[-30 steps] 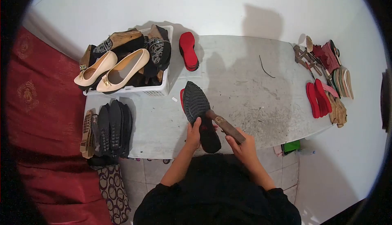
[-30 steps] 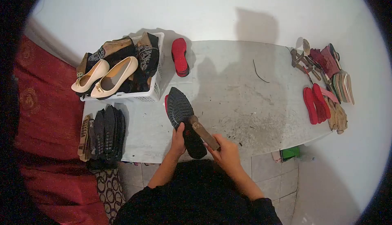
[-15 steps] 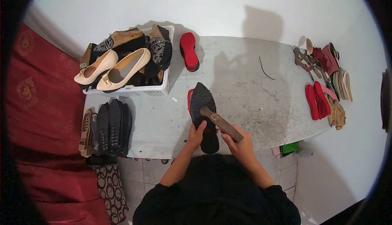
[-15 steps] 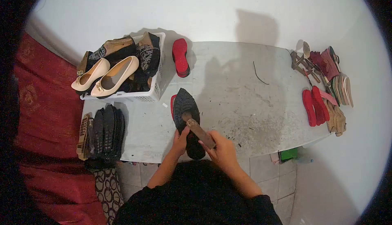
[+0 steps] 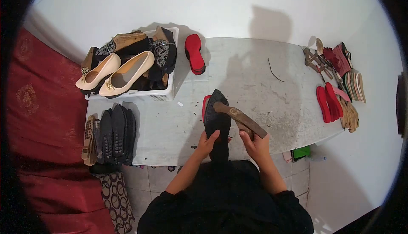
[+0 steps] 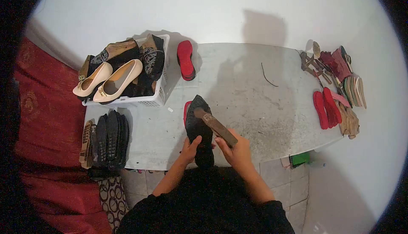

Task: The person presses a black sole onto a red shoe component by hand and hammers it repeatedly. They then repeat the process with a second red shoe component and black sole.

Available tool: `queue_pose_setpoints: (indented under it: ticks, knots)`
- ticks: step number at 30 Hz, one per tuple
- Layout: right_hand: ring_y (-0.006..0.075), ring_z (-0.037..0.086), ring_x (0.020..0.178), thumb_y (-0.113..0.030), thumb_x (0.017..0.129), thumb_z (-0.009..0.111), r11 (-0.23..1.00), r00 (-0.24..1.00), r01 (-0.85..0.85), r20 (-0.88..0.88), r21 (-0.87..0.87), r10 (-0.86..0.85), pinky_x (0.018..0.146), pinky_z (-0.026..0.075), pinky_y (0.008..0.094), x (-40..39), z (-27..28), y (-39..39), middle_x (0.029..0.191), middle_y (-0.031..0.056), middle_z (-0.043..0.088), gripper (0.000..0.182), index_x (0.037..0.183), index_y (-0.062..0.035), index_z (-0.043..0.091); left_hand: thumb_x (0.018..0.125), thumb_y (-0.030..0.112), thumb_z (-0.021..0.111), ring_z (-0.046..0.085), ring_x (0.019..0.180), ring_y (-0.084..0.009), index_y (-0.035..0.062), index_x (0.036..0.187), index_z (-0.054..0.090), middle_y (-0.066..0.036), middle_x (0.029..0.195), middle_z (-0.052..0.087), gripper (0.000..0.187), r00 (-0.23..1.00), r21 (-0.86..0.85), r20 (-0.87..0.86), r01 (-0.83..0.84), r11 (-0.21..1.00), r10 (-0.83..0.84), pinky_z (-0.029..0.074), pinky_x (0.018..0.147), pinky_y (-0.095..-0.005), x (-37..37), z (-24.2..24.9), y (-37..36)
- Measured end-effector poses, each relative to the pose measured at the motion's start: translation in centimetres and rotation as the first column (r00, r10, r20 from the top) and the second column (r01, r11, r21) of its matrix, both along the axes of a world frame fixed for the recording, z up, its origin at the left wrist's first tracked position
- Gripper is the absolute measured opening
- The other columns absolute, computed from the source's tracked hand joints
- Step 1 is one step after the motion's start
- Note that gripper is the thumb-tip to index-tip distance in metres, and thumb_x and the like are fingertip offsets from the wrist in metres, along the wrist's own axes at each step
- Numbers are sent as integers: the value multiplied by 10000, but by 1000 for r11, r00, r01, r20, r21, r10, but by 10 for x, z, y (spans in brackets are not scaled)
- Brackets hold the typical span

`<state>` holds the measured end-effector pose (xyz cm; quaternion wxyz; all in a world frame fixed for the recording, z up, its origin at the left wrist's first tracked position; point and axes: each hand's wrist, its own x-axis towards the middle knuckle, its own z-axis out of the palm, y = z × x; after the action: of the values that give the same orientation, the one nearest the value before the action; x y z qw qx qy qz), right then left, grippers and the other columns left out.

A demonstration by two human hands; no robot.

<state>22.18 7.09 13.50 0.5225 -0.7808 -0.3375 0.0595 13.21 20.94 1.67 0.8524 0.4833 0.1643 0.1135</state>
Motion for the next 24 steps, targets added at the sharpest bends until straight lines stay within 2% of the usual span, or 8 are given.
queue_pose_setpoints:
  ticks: [2, 4, 10, 12, 13, 20, 22, 24]
  knots:
    - [264, 584, 564, -184, 819, 625, 995, 1000, -16, 22, -98, 18, 520, 438, 290, 2, 1, -1, 639, 105, 570, 169, 891, -38, 577, 887, 262, 513, 641, 814, -308, -34, 1126, 477, -180, 932, 607, 382, 1000, -140, 11, 21, 990, -20, 541, 720, -414, 0, 4, -1]
    - [253, 573, 548, -193, 818, 626, 999, 999, 29, 32, 37, -31, 505, 427, 296, 0, 3, 1, 625, 111, 557, 180, 879, -32, 574, 886, 258, 513, 641, 815, -311, -34, 1126, 475, -180, 931, 606, 380, 999, -108, -5, 36, 994, -37, 540, 724, -417, 0, 6, 2]
    - [253, 592, 575, -218, 797, 652, 1000, 992, 19, 122, -14, -17, 529, 441, 299, -1, -4, -4, 658, 118, 582, 210, 866, -33, 581, 892, 248, 504, 639, 813, -301, -31, 1130, 473, -173, 935, 607, 368, 999, -138, 21, 34, 990, -31, 536, 728, -407, 0, 7, 4]
    - [260, 599, 587, -225, 790, 660, 999, 999, -3, 45, -41, 5, 538, 447, 300, -6, 5, 1, 673, 122, 589, 219, 875, -38, 583, 893, 246, 505, 637, 820, -283, -25, 1131, 475, -164, 946, 607, 362, 999, -135, 32, 34, 990, -30, 534, 730, -395, -1, 7, 4]
    - [267, 606, 599, -232, 783, 667, 998, 999, -21, -32, -65, 19, 547, 454, 301, -8, 9, 3, 688, 126, 597, 230, 884, -43, 585, 900, 235, 501, 640, 809, -270, -30, 1117, 485, -162, 927, 618, 343, 1000, -111, -3, -15, 994, 15, 533, 721, -374, -1, 10, 2]
    - [291, 621, 646, -221, 769, 675, 985, 993, -114, -59, -132, 107, 568, 463, 307, -19, 5, -4, 723, 124, 606, 239, 913, -54, 583, 905, 227, 500, 642, 782, -239, -24, 1078, 513, -148, 875, 634, 306, 990, 85, -26, -139, 987, 141, 526, 709, -346, -3, 17, 1]
    - [201, 526, 518, -160, 776, 647, 989, 996, -84, 24, -125, 88, 493, 405, 284, -20, -3, 0, 628, 89, 546, 173, 833, -7, 590, 905, 228, 498, 641, 783, -237, -24, 1073, 513, -150, 880, 634, 303, 976, 96, -24, -214, 972, 217, 524, 710, -344, 0, 4, -1]
    - [245, 574, 587, -198, 780, 652, 989, 996, -95, -8, -115, 94, 530, 431, 296, -19, 6, -2, 665, 109, 570, 201, 868, -31, 585, 906, 228, 497, 640, 785, -234, -24, 1069, 514, -153, 884, 635, 301, 956, 100, -25, -289, 952, 293, 522, 711, -342, 3, 4, 2]
